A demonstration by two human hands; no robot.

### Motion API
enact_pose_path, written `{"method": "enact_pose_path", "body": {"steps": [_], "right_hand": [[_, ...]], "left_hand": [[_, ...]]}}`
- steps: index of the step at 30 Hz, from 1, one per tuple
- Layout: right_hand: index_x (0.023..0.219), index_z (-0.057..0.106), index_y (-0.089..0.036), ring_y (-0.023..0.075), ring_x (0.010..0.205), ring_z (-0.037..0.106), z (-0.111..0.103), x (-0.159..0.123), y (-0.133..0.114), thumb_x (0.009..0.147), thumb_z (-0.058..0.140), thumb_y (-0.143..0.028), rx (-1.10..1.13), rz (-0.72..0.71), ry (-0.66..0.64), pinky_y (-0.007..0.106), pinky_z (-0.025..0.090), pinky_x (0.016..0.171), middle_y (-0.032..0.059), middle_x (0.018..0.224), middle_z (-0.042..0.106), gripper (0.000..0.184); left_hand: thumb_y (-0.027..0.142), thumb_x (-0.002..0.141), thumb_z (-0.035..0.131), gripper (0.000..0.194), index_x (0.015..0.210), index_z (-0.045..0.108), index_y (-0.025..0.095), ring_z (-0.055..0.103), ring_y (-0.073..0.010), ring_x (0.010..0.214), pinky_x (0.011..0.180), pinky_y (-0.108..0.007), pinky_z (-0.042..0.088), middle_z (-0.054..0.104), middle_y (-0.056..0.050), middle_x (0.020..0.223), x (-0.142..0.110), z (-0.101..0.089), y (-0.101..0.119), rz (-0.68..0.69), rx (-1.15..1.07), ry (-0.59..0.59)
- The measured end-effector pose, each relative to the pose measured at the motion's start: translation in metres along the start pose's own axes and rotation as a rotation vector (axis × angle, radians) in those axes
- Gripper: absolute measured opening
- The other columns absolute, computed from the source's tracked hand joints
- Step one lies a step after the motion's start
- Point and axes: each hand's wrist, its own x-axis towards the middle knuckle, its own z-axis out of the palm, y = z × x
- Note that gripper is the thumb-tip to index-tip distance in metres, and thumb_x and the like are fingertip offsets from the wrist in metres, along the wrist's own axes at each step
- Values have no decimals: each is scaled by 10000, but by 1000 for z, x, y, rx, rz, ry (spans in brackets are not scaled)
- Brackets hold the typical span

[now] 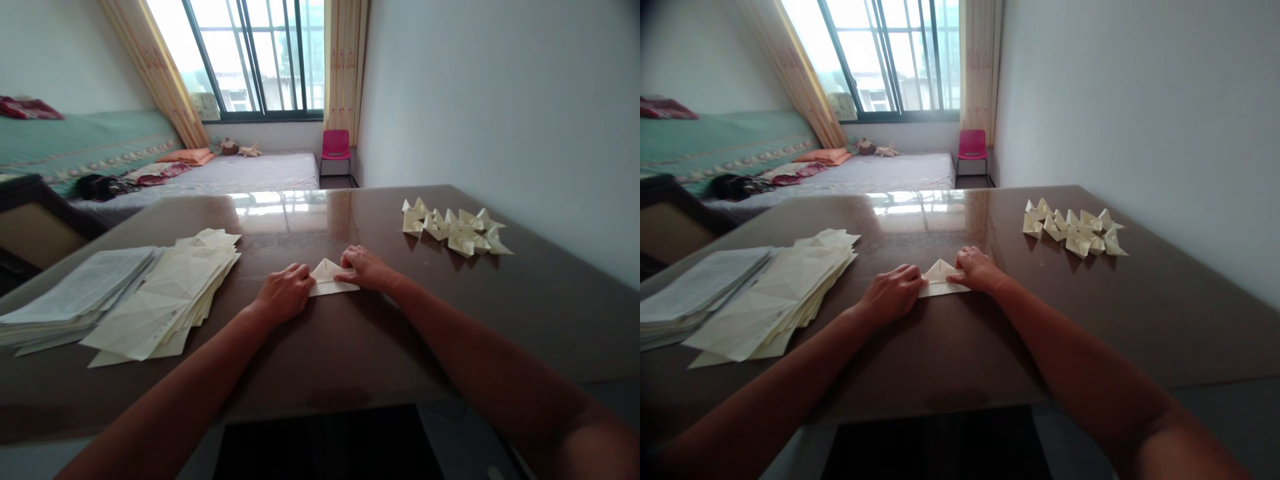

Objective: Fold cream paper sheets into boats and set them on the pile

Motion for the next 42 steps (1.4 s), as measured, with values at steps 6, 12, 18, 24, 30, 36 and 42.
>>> {"method": "enact_pose_path", "body": {"steps": [6,12,18,24,30,36,42], "right_hand": [[955,600,-158,145,804,565,4,4,3,765,634,-267,323,44,43,238,412,716,35,907,639,222],[971,657,-167,114,685,526,3,5,6,782,578,-223,503,-77,-36,224,395,641,-15,745,600,212],[1104,536,-172,136,744,577,18,10,2,711,687,-259,728,-53,-16,245,451,654,0,835,614,430],[1181,449,-186,160,841,609,27,13,-7,647,767,-282,948,28,87,291,509,728,65,1050,590,629],[1093,497,-174,181,822,632,24,8,-15,698,738,-312,1030,-20,-76,292,513,695,49,965,666,482],[881,605,-190,182,896,554,-1,-2,-20,856,540,-228,187,-122,314,277,400,772,46,924,635,79],[966,623,-201,206,986,516,-8,-5,-21,927,465,-254,-221,-311,150,307,335,818,85,1002,628,171]], "left_hand": [[223,889,417,252,985,650,234,540,-197,877,575,-264,410,613,-51,944,-2,4,-2,-14,-46,39],[346,922,446,322,1199,586,263,522,-213,1054,728,-283,472,627,-42,1114,5,12,-2,-221,-191,290],[357,846,562,294,1096,670,248,584,-176,826,757,-295,465,683,-15,887,13,22,-8,-248,-563,130],[404,781,619,264,819,663,146,532,-114,620,573,-224,418,623,2,687,17,29,-13,-307,-1011,100],[419,785,611,275,853,528,166,535,-107,595,519,-210,431,571,26,685,19,27,-17,-409,-1355,239],[358,770,648,331,1030,520,197,558,-196,984,740,-294,517,595,-54,1061,15,17,-17,-445,-827,506],[240,879,497,198,1027,629,241,507,-211,1025,860,-327,454,618,-49,1062,7,12,-14,-57,-302,269]]}}
